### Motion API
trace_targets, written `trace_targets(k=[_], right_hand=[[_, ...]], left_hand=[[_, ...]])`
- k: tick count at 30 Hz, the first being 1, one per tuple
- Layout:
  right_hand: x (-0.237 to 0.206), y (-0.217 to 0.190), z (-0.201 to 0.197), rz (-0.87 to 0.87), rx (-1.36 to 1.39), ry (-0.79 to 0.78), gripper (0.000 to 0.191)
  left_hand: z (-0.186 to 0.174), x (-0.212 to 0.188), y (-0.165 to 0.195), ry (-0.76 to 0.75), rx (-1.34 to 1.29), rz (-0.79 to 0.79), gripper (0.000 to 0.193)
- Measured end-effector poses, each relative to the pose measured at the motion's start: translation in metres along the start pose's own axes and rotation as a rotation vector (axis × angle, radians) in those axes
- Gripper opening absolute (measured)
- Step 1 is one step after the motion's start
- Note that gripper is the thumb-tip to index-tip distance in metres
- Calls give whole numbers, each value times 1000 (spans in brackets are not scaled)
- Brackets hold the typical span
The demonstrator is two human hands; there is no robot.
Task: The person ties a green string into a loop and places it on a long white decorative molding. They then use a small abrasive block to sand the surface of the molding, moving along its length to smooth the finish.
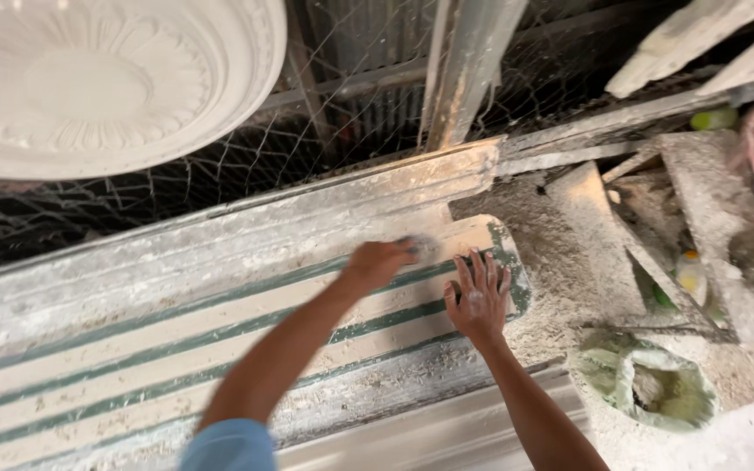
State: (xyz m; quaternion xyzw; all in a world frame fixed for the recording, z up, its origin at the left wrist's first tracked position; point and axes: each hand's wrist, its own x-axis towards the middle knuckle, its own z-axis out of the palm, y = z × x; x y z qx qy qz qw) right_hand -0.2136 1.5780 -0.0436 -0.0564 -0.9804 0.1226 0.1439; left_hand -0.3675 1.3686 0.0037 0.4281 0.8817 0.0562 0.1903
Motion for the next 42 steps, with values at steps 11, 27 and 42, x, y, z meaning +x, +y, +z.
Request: trace_targets(k=[11, 27, 42], right_hand=[[2, -2, -7, -7, -1, 33, 53], [-3, 0, -8, 5, 8, -8, 54], [-6, 2, 1, 29, 25, -59, 54]], left_hand=[[-3, -84, -38, -156, -7, -108, 66], [-9, -3, -20, -189, 85, -66, 68], [-2, 28, -5, 170, 15, 142, 62]])
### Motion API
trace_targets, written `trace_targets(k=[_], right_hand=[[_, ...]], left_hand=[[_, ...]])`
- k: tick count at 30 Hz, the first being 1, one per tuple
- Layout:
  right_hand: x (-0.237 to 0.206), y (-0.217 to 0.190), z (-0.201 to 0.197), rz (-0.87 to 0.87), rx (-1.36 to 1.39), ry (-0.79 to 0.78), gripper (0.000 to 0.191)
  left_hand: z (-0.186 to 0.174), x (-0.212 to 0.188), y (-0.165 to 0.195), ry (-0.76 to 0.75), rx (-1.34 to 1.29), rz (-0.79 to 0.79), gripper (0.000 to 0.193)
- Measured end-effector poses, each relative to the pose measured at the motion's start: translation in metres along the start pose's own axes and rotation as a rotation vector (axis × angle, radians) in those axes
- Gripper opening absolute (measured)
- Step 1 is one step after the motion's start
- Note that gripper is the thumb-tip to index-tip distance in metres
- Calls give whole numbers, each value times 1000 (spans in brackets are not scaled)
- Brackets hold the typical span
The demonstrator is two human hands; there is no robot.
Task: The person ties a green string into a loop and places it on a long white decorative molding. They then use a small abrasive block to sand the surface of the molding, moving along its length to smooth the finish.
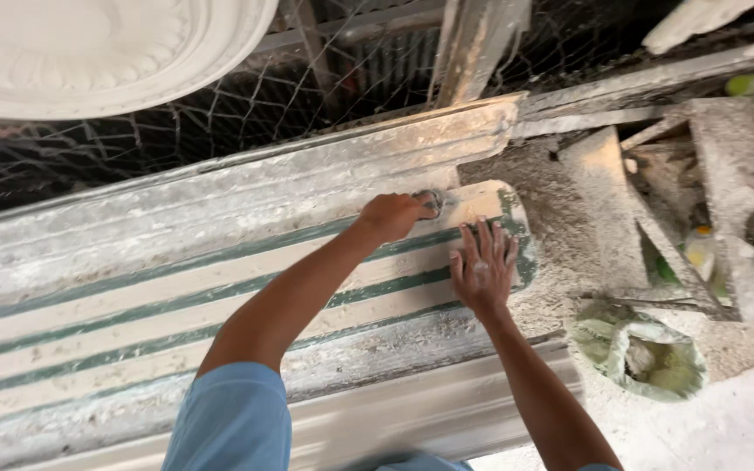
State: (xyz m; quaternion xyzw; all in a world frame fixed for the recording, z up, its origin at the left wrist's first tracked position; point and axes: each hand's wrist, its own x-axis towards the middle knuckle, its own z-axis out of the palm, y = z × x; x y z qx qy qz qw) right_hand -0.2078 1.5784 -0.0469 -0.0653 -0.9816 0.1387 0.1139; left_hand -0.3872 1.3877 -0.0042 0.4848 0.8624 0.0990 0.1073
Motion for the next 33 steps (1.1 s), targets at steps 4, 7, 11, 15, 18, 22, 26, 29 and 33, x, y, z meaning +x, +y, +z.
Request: trace_targets(k=[4, 7, 11, 15, 18, 22, 26, 29, 33], right_hand=[[2, 4, 1, -9, -1, -9, 55], [2, 3, 7, -5, -33, 23, 57], [0, -1, 8, 24, -42, 0, 57], [-2, 0, 1, 20, -12, 14, 56], [0, 3, -5, 25, 4, 39, 54], [0, 0, -4, 38, 13, 46, 53], [-1, -2, -2, 45, 24, 64, 55], [-2, 1, -4, 41, 37, 63, 55], [-3, 7, -6, 31, 49, 81, 53]], left_hand=[[-12, -20, 1, -336, -28, -149, 55], [-30, -54, -14, -332, -50, -183, 63], [-27, -5, 3, -398, -26, -214, 53], [-14, 76, 42, -188, -61, -63, 60], [-5, 68, 38, 75, 42, 102, 42], [-16, -4, 8, -387, 18, -109, 61], [-15, 7, 15, -249, 11, 28, 58], [-3, 71, 44, -192, 72, 111, 42], [1, 88, 46, -155, 82, 97, 45]])
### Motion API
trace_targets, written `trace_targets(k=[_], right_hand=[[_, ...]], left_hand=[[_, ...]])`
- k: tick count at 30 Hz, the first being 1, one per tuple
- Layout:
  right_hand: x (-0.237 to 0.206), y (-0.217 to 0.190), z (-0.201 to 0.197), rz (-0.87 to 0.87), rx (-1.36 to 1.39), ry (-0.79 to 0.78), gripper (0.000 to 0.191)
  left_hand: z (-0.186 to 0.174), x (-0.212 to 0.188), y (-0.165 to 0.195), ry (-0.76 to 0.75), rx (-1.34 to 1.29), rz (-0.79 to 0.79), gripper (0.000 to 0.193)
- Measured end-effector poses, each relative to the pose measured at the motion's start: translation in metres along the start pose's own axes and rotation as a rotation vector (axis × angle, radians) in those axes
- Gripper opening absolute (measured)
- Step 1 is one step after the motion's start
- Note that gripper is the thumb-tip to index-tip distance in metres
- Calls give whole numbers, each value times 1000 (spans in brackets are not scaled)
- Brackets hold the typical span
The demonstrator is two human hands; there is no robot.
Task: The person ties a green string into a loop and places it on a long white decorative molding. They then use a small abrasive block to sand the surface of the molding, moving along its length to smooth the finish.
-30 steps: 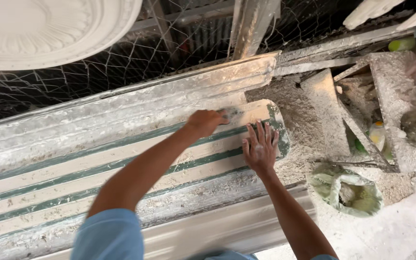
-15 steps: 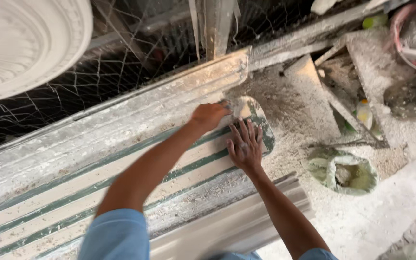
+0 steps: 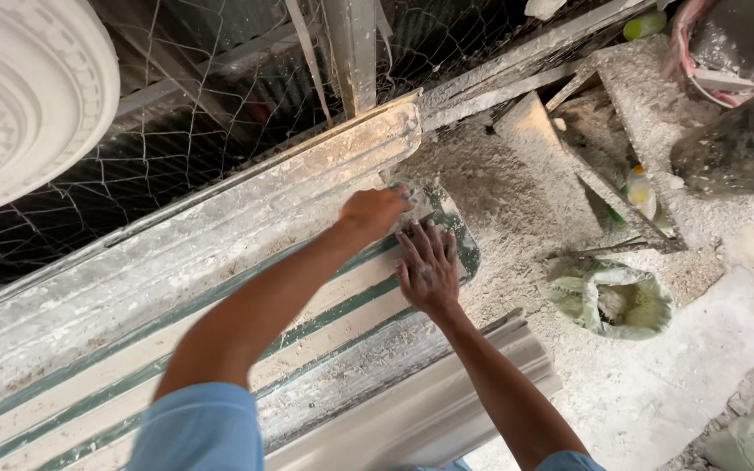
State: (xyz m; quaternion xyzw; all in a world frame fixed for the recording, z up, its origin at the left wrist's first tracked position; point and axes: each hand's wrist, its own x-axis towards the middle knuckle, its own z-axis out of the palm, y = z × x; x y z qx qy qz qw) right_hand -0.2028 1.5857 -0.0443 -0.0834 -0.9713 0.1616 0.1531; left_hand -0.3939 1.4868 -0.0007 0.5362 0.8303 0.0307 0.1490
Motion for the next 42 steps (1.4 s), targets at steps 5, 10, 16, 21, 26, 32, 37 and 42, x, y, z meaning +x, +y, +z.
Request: trace_targets(k=[5, 10, 16, 21, 26, 32, 37, 42], right_hand=[[0, -1, 11, 14, -49, -52, 56], [-3, 0, 8, 6, -47, -49, 56], [-1, -1, -8, -14, 48, -10, 54], [3, -8, -2, 33, 1, -41, 53], [-1, -5, -3, 4, -4, -24, 53], [1, -3, -1, -2, 23, 8, 49], [0, -4, 7, -19, -3, 26, 48], [-2, -3, 1, -14, -4, 16, 48]], left_hand=[[-8, -63, -20, -121, -58, -61, 48], [-16, 1, 14, -278, -525, -518, 42], [4, 20, 9, -9, -36, 16, 31], [17, -15, -16, -61, -85, -77, 46], [5, 25, 5, 136, -107, -32, 39], [-3, -66, -15, -14, -95, -26, 62], [-6, -91, -15, -73, -139, -161, 52], [-6, 34, 34, -65, -117, -153, 28]])
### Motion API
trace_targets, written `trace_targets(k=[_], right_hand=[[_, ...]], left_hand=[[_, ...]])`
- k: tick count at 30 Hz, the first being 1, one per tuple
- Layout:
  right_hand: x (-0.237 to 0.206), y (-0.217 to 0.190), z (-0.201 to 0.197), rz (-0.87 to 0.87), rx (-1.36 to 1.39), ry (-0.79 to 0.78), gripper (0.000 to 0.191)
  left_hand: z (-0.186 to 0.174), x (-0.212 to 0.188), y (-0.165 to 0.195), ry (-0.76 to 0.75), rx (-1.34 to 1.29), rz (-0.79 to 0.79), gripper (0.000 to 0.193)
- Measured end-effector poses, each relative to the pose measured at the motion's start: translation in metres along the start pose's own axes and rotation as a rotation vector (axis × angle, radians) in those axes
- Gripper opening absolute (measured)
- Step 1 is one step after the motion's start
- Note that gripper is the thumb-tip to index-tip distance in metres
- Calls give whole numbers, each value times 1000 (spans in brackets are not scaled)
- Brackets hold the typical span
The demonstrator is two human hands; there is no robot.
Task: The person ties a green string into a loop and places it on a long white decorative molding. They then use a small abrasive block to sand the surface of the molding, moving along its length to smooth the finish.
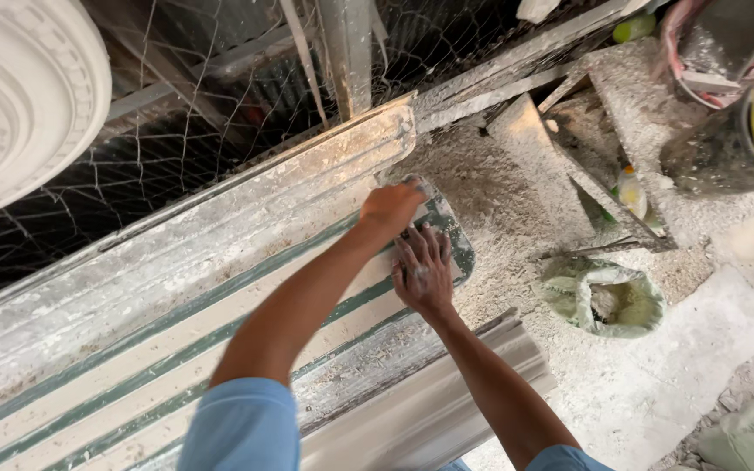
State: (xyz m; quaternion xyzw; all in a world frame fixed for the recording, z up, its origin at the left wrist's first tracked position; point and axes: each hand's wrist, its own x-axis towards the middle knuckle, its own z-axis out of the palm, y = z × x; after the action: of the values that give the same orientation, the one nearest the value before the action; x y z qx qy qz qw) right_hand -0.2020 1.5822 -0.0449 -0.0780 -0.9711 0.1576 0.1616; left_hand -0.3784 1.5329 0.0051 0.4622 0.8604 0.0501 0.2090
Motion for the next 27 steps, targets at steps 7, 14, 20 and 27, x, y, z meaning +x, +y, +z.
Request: trace_targets(k=[7, 14, 20, 27], right_hand=[[7, 0, -11, -13, 29, 55, 46], [11, 2, 8, -130, -25, 124, 41], [-4, -21, 4, -350, 192, 246, 28], [-103, -166, 3, 110, 725, -353, 26]], left_hand=[[5, -52, -29, 180, -159, 48, 43], [63, -326, -35, 357, -926, -705, 54], [179, -511, 69, 971, -1514, -1192, 50], [224, -630, 104, 1142, -1567, -1190, 51]])
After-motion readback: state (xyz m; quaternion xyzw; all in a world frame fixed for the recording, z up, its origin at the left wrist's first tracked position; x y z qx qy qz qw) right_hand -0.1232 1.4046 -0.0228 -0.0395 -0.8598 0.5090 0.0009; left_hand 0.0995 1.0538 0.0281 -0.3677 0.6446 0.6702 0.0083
